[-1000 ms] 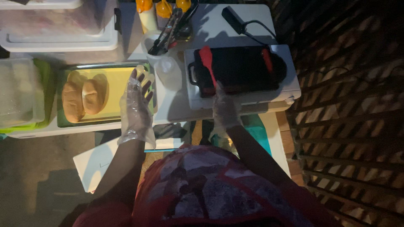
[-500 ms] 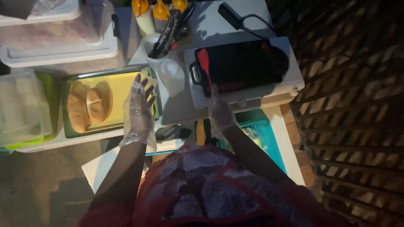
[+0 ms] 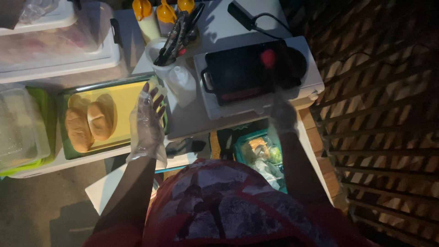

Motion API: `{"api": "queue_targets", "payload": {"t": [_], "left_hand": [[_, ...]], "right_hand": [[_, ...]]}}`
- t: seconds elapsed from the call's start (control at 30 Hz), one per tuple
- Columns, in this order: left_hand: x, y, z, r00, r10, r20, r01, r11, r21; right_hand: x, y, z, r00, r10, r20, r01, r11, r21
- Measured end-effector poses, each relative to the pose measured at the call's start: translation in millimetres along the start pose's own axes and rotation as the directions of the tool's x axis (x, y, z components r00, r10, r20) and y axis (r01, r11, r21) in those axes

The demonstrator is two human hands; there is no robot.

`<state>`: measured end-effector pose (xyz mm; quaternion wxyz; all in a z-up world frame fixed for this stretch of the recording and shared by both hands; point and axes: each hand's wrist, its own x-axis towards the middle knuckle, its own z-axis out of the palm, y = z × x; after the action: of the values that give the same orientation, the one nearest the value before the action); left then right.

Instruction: The person grills a sausage on a portable electric griddle, then toasts two buns on the same surface. They assemble the sandwich by placing the sausage inside a bun, wrap it in paper, and place it in a container. The process is repeated for a second sandwich.

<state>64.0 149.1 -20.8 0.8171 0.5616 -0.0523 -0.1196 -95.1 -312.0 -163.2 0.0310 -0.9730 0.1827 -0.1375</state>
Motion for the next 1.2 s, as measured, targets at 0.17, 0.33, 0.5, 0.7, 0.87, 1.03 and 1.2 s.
{"api": "queue_targets", "payload": {"t": [0.17,0.33,0.5,0.7,0.87,1.03,1.2], "left_hand": [[-5.3,-0.5,4.2,0.999,-0.031,-0.04,0.031,0.999,0.016],[-3.8,-4.7,7.0,0.997,-0.008,-0.072,0.006,1.0,-0.025],[-10.2,-10.8,16.6,0.999,0.031,-0.039,-0.031,0.999,-0.007],[-16.1,-15.2,35.6,0.998,-0.009,-0.062,0.008,1.0,-0.015],[-16.5,-24.5,47.1,0.995,0.089,-0.049,-0.09,0.995,-0.029],[-19.1,-15.2,34.1,0.978,0.122,-0.169,-0.132,0.99,-0.049],[-33.5,6.8,0.2,0.937,0.24,-0.252,-0.241,0.97,0.027]], "right_hand": [[-2.4,-4.7,-37.8,0.944,0.277,0.177,-0.307,0.936,0.175],[-36.0,-50.5,-58.1,0.997,-0.074,0.027,0.069,0.989,0.131],[-38.3,-46.1,-73.7,0.937,0.143,0.32,-0.204,0.965,0.166],[-40.3,11.6,-73.1,0.999,-0.019,-0.03,0.025,0.971,0.238],[-50.6,23.8,-21.5,0.985,-0.043,0.17,0.026,0.995,0.101],[-50.5,29.6,11.5,0.981,-0.192,0.026,0.194,0.978,-0.077],[-17.0,38.7,-50.2,0.989,-0.144,-0.046,0.148,0.982,0.114]]}}
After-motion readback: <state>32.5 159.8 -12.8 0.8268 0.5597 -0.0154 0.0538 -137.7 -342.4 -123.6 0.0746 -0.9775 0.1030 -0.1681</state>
